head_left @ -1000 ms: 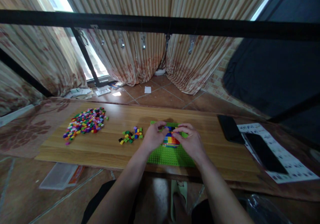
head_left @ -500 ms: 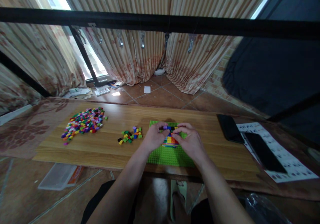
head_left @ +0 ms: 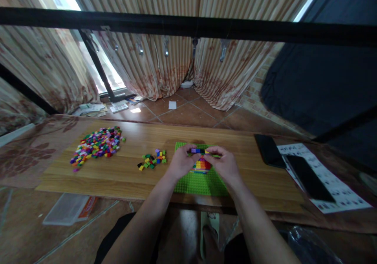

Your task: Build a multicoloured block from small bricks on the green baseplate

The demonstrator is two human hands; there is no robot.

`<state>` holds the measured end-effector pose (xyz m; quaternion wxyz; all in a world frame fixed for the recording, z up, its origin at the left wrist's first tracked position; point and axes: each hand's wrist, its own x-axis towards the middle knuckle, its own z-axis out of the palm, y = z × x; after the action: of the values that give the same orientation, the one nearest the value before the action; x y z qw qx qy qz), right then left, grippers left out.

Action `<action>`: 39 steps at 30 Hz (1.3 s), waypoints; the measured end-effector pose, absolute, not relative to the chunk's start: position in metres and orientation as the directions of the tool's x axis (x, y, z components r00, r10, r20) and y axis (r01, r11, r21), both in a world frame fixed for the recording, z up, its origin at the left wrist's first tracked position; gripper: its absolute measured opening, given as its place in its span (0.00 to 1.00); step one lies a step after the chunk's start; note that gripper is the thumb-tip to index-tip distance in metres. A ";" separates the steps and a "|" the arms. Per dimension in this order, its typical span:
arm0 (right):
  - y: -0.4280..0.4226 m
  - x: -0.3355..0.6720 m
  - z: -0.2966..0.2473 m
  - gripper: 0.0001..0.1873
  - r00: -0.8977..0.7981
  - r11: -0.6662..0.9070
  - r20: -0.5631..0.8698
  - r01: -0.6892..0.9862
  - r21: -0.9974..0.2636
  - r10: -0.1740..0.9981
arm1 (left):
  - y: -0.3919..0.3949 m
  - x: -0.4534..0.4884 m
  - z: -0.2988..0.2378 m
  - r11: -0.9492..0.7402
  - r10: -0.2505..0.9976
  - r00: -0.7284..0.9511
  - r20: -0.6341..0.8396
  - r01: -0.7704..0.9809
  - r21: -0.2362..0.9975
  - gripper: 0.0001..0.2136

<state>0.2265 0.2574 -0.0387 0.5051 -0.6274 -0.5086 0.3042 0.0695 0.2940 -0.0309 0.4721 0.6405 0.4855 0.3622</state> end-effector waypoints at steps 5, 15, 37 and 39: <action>0.260 0.223 -0.043 0.17 0.324 -0.022 0.011 0.096 -0.995 0.946 | 0.293 0.069 -0.030 -0.065 0.965 0.263 -0.005 0.255 0.965 0.13; 0.260 0.216 -0.042 0.18 0.307 -0.082 -0.073 0.018 -0.996 0.949 | 0.292 0.071 -0.028 -0.037 0.966 0.259 -0.015 0.192 0.981 0.10; 0.260 0.230 -0.044 0.22 0.433 -0.099 -0.021 0.157 -0.983 0.901 | 0.301 0.044 -0.028 -0.059 0.996 0.080 0.031 0.379 0.924 0.13; 0.259 0.230 -0.042 0.21 0.476 -0.077 0.021 0.186 -0.980 0.879 | 0.307 0.024 -0.025 -0.070 0.997 0.054 0.050 0.490 0.869 0.14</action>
<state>0.2299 0.2593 -0.0420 0.5475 -0.6621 -0.4020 0.3167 0.0240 0.3071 -0.0246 0.3504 0.6356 0.5849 0.3622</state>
